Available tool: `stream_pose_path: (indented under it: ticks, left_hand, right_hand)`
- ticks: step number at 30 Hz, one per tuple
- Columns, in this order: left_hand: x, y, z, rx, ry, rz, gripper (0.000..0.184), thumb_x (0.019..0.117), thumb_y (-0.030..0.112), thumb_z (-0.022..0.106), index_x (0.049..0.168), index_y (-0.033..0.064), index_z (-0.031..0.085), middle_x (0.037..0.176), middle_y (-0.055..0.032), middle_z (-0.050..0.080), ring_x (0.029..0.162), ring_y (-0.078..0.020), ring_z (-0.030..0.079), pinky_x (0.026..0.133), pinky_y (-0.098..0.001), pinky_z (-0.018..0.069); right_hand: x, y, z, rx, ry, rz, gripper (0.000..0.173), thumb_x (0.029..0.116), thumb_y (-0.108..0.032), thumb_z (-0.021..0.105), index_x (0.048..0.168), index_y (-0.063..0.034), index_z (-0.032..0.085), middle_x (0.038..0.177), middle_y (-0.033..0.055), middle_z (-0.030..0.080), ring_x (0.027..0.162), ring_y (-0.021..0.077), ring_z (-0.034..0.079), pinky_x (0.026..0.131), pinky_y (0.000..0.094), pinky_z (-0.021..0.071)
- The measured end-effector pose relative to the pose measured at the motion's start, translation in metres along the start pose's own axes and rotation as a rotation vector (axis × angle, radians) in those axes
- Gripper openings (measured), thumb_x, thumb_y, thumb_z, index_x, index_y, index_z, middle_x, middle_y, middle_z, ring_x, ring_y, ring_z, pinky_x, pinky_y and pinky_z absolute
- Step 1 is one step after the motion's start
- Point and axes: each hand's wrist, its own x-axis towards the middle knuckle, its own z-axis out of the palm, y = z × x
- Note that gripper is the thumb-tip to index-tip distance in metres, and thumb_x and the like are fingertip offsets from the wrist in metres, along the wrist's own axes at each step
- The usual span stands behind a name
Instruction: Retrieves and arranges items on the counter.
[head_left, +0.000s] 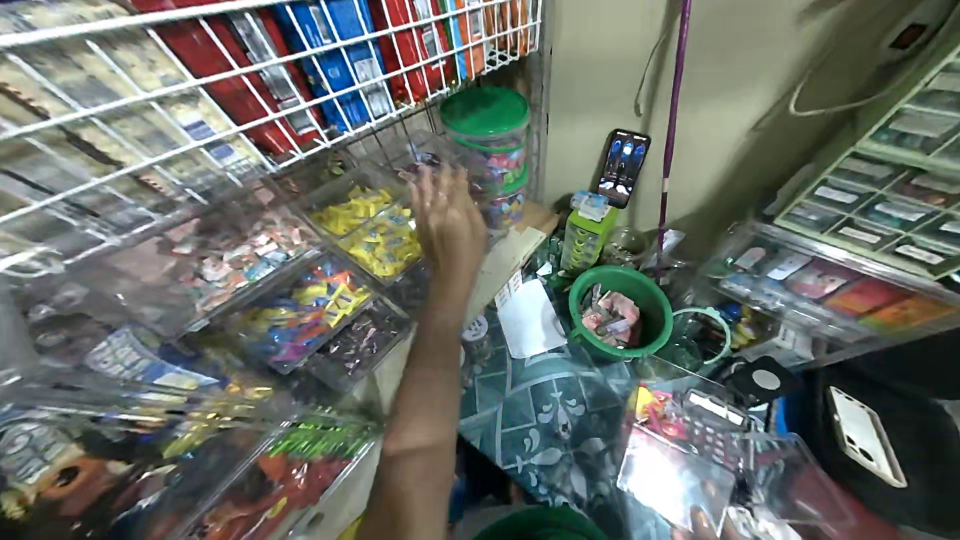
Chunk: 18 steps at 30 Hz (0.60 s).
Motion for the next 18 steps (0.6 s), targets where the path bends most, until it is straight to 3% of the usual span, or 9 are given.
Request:
stream_pose_path:
  ticks: [2, 3, 5, 7, 11, 15, 18]
  left_hand:
    - [0.045, -0.018, -0.013, 0.264, -0.201, -0.087, 0.044, 0.1035, 0.011, 0.043, 0.145, -0.0047, 0.05, 0.156, -0.0294, 0.038, 0.15, -0.05, 0.021, 0.119, -0.0713, 0.0054]
    - [0.062, -0.027, -0.013, 0.327, -0.307, -0.142, 0.044, 0.1052, 0.017, 0.047, 0.142, -0.0076, 0.051, 0.153, -0.0327, 0.039, 0.149, -0.0532, 0.021, 0.116, -0.0749, 0.003]
    - [0.084, -0.041, -0.009, 0.379, -0.53, -0.227, 0.045, 0.106, 0.027, 0.051, 0.132, -0.009, 0.058, 0.141, -0.0356, 0.05, 0.14, -0.0549, 0.036, 0.113, -0.0782, 0.0111]
    - [0.095, -0.045, -0.005, 0.366, -0.639, -0.232, 0.044, 0.1069, 0.028, 0.05, 0.124, -0.0102, 0.062, 0.132, -0.0356, 0.057, 0.131, -0.0534, 0.048, 0.109, -0.0771, 0.0222]
    - [0.102, -0.041, -0.006, 0.319, -0.663, -0.256, 0.038, 0.1023, 0.019, 0.057, 0.117, -0.016, 0.06, 0.127, -0.0396, 0.056, 0.123, -0.0561, 0.053, 0.099, -0.0734, 0.039]
    - [0.103, -0.043, -0.004, 0.293, -0.658, -0.26, 0.039, 0.1034, 0.02, 0.054, 0.112, -0.0175, 0.061, 0.123, -0.0403, 0.057, 0.12, -0.0562, 0.055, 0.097, -0.0723, 0.0416]
    - [0.104, -0.051, -0.003, 0.299, -0.671, -0.246, 0.045, 0.1062, 0.028, 0.05, 0.117, -0.0144, 0.061, 0.126, -0.0383, 0.057, 0.123, -0.0546, 0.054, 0.1, -0.0713, 0.0407]
  right_hand:
    - [-0.001, 0.004, 0.004, -0.014, -0.011, 0.03, 0.038, 0.1073, -0.004, 0.038, 0.145, -0.0063, 0.031, 0.112, 0.001, 0.07, 0.092, 0.0133, 0.075, 0.086, 0.0329, 0.0634]
    - [-0.001, 0.006, 0.007, -0.017, -0.015, 0.043, 0.041, 0.1071, -0.004, 0.038, 0.147, -0.0059, 0.029, 0.113, 0.0008, 0.07, 0.092, 0.013, 0.074, 0.087, 0.033, 0.0632]
    - [-0.001, 0.009, 0.009, -0.015, -0.037, 0.063, 0.046, 0.1072, -0.005, 0.038, 0.151, -0.0062, 0.026, 0.116, 0.001, 0.068, 0.094, 0.0137, 0.074, 0.088, 0.034, 0.0626]
    - [-0.001, 0.011, 0.012, -0.022, -0.037, 0.069, 0.047, 0.1073, -0.005, 0.038, 0.152, -0.0051, 0.023, 0.117, 0.0019, 0.067, 0.094, 0.0133, 0.074, 0.088, 0.0341, 0.0626]
    - [0.0, 0.012, 0.014, -0.046, -0.031, 0.091, 0.053, 0.1078, -0.005, 0.038, 0.156, -0.0021, 0.015, 0.121, 0.005, 0.064, 0.094, 0.0132, 0.074, 0.088, 0.0336, 0.0626]
    - [0.003, 0.008, 0.013, -0.081, -0.025, 0.118, 0.053, 0.1074, -0.004, 0.039, 0.156, -0.0023, 0.017, 0.119, 0.0058, 0.067, 0.093, 0.0138, 0.074, 0.087, 0.0339, 0.0628]
    - [0.005, 0.011, 0.011, -0.095, -0.056, 0.13, 0.052, 0.1074, -0.004, 0.039, 0.155, -0.002, 0.019, 0.119, 0.0066, 0.068, 0.093, 0.0154, 0.075, 0.087, 0.035, 0.0628]
